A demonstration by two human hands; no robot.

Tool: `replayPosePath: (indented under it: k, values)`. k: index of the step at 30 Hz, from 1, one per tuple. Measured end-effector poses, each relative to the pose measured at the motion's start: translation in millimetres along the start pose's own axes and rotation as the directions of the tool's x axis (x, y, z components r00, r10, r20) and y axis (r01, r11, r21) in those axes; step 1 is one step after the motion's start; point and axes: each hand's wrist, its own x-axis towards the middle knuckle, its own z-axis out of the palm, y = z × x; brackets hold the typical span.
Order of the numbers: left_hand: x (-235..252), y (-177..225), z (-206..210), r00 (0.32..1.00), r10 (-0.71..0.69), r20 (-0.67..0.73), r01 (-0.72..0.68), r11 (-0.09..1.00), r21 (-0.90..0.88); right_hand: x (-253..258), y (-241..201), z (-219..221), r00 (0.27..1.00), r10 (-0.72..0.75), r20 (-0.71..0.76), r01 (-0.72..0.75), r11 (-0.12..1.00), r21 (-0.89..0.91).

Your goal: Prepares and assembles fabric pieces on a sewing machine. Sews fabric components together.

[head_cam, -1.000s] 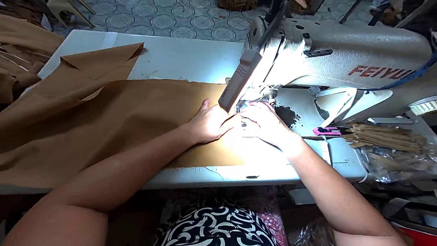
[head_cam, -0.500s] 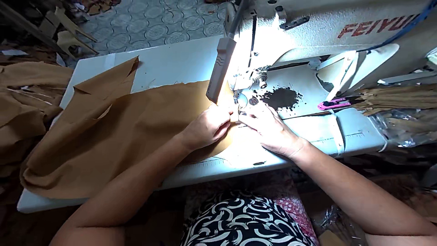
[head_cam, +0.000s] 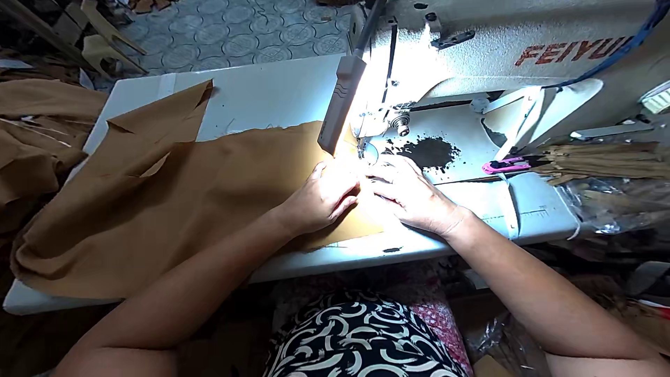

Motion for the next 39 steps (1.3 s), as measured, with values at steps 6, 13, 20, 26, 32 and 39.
replayPosePath:
  k: [6,13,20,26,32,39]
  values:
    - [-19.3,0.8,10.3,0.997,-0.064,0.04,0.063,0.998,0.018,3.6,0.7,-2.8,0.997,-0.081,-0.006,0.081,0.995,0.055]
    - [-15.9,-11.8,9.0,0.998,-0.039,0.041,0.039,0.999,0.001,10.8,7.7,-3.8,0.998,-0.065,0.019,0.063,0.996,0.062]
    - [13.0,-49.1,0.7,0.994,-0.071,0.086,0.077,0.994,-0.072,34.9,12.5,-1.3,0.994,0.098,0.042,-0.096,0.994,-0.053]
    - [37.8,-78.9,-10.6,0.982,-0.118,0.145,0.129,0.989,-0.074,19.0,-3.1,-9.3,0.998,0.057,0.001,-0.057,0.996,-0.076]
    - [67.3,-57.2,9.8,0.907,-0.421,0.014,0.421,0.905,-0.056,-1.0,-3.9,-26.5,0.985,0.166,0.05,-0.166,0.986,-0.022]
    - [58.5,-27.3,-27.1,0.818,-0.523,0.242,0.546,0.837,-0.039,29.8,8.8,-26.3,0.959,0.256,0.123,-0.262,0.965,0.035]
